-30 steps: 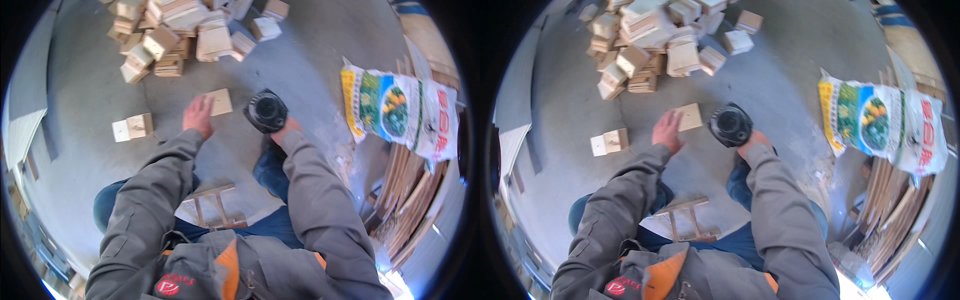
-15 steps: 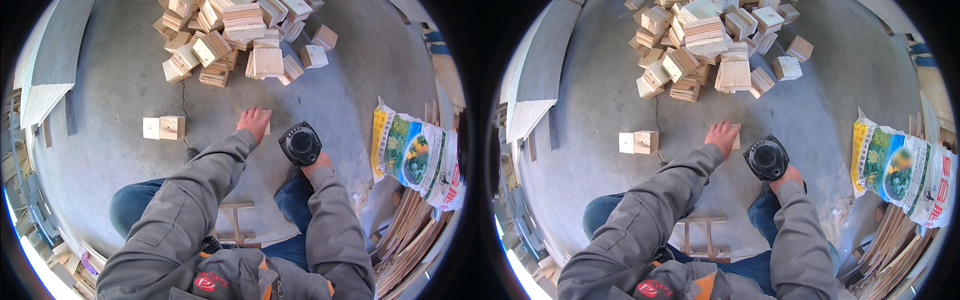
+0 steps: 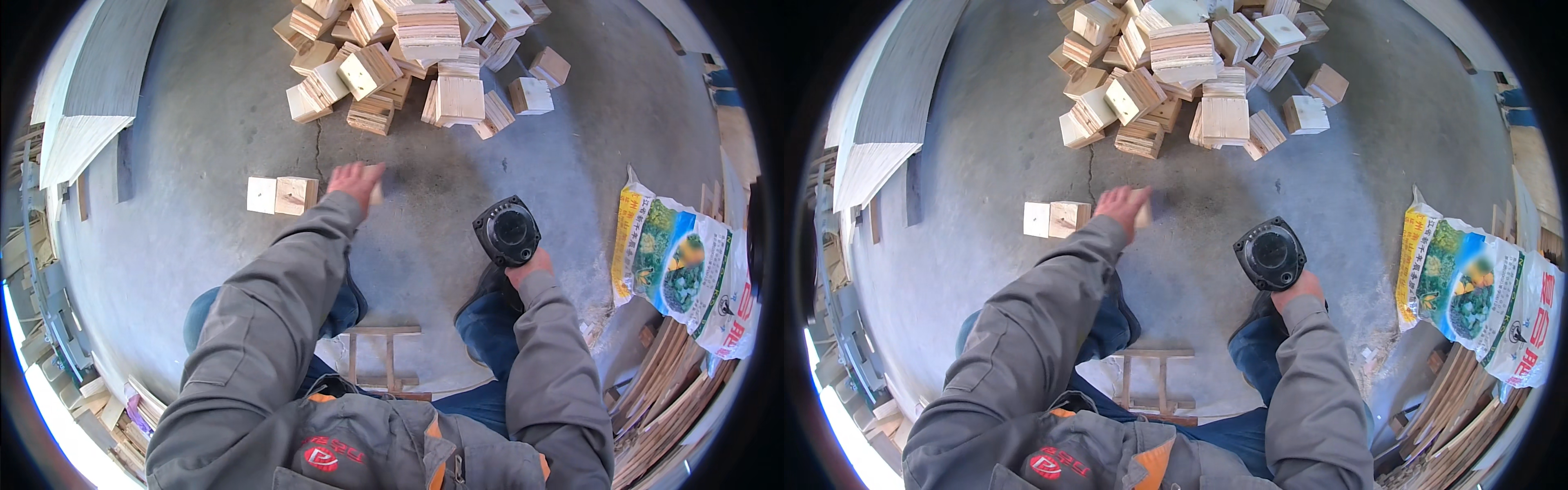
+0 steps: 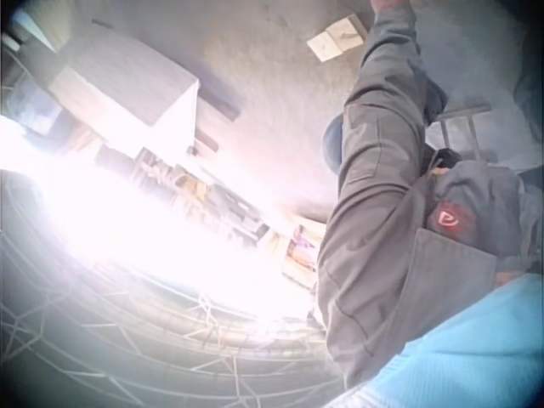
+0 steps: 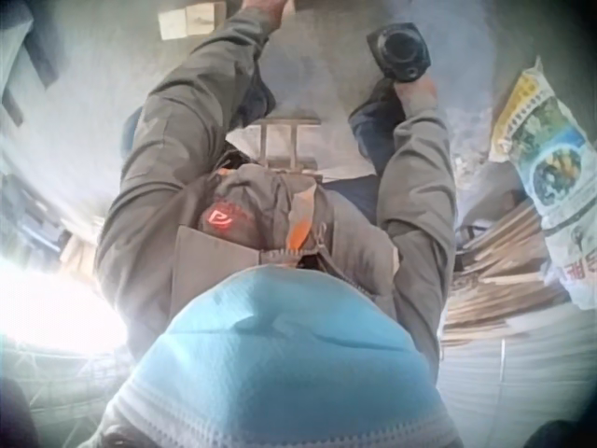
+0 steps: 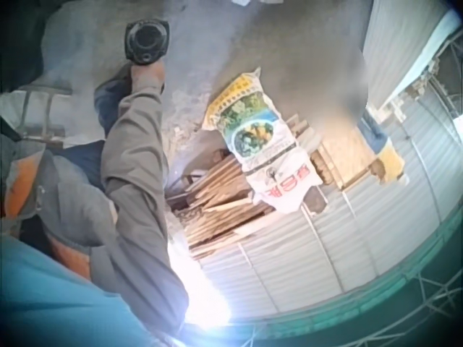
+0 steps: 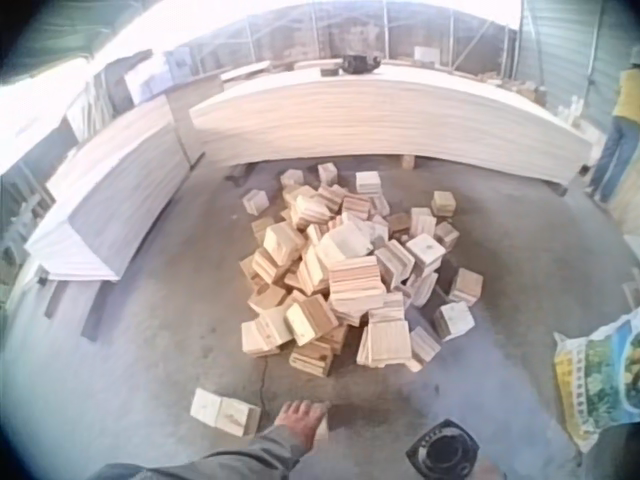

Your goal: The person sits on a low stool and uses a pneumatic nail gun to fasten small wooden blocks together. They pick up blocks from a pile on the floor, align them, and drive nails into them one at a time, then place the finished units aside.

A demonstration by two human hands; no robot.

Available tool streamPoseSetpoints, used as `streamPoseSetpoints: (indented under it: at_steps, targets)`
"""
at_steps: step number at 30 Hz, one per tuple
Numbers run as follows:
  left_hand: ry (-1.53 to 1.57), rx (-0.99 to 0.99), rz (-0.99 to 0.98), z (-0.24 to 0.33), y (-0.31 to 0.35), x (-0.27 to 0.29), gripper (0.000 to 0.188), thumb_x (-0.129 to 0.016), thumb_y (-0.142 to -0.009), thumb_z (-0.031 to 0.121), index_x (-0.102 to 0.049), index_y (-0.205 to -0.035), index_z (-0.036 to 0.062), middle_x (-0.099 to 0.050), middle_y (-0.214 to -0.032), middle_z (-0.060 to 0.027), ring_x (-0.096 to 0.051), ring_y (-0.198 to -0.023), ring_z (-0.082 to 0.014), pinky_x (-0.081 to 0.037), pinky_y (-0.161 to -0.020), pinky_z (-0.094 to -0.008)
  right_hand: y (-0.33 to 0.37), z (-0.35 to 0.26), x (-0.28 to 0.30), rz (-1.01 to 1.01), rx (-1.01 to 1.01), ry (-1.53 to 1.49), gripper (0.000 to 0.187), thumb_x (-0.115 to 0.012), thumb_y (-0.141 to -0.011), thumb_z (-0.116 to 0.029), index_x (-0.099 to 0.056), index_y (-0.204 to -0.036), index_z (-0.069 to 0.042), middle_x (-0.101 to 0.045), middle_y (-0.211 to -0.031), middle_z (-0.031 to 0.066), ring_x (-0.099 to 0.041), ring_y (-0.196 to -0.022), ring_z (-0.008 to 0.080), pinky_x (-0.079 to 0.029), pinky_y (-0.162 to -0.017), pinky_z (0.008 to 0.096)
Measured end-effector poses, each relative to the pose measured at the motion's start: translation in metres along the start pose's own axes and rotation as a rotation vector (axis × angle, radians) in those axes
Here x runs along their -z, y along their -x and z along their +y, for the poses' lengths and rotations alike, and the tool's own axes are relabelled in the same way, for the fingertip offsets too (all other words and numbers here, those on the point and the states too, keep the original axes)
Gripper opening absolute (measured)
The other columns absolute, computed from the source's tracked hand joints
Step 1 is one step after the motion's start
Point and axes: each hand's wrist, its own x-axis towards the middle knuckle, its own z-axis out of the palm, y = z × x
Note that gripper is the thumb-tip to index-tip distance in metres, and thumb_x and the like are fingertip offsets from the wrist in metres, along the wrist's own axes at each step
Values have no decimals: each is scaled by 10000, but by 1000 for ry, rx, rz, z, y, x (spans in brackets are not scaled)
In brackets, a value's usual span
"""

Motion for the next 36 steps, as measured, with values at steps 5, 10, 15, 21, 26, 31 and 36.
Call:
streamPoseSetpoints:
  at_steps: [5, 10, 15, 21, 26, 31, 36]
  targets:
    - [-126, 140, -37, -48, 28, 1, 819, -668, -793, 28, -422, -1525, 300, -436, -1498, -160, -373, -1461, -351, -250, -1178, -671, 2, -4, 4, 9, -22, 11, 298, -717, -846, -264, -764, -1092, -103, -730, -1145, 193, -661, -1130, 405, -552, -956, 444]
    - [-66, 161, -47, -57, 36, 0, 748, -676, -821, 48, -457, -1477, 331, -412, -1520, -110, -344, -1480, -321, -320, -1103, -748, 2, -7, 8, 4, -37, 53, 292, -716, -835, -241, -765, -1091, -108, -734, -1137, 188, -665, -1126, 399, -555, -953, 440]
    - [4, 271, -128, -64, 40, 11, 753, -650, -846, 21, -448, -1488, 358, -386, -1535, -106, -351, -1485, -330, -348, -1102, -747, 5, -6, 9, 2, -5, 41, 294, -696, -844, -243, -763, -1100, -114, -729, -1147, 191, -663, -1132, 397, -553, -963, 442]
    - [-249, 496, -181, -116, 47, 5, 509, -532, -978, 183, -493, -1471, 307, -399, -1567, -134, -317, -1503, -341, -259, -1127, -766, 7, -12, 18, -20, -55, -31, 290, -663, -864, -234, -760, -1105, -105, -725, -1152, 199, -649, -1151, 410, -544, -974, 458]
    - [-195, 356, -126, -84, 15, 31, 709, -742, -838, 185, -470, -1492, 218, -326, -1638, -137, -267, -1539, -343, -257, -1171, -703, -1, 2, 8, 11, -67, -15, 312, -759, -759, -207, -754, -1058, -120, -741, -1098, 182, -671, -1097, 403, -568, -922, 438]
    - [-55, 215, 63, -23, -15, 83, 990, -921, -668, 245, -417, -1517, 170, -382, -1590, -135, -334, -1500, -337, -309, -1201, -565, -3, 0, 3, 9, -1, 59, 279, -722, -791, -216, -761, -1057, -141, -742, -1098, 173, -673, -1092, 400, -571, -919, 440]
    - [54, 146, 457, -18, -47, 119, 991, -905, -699, 277, -383, -1524, 112, -446, -1526, -142, -435, -1419, -330, -355, -1170, -464, -2, -3, 6, 1, -9, 68, 257, -694, -817, -217, -765, -1054, -149, -740, -1100, 175, -674, -1088, 403, -573, -916, 444]
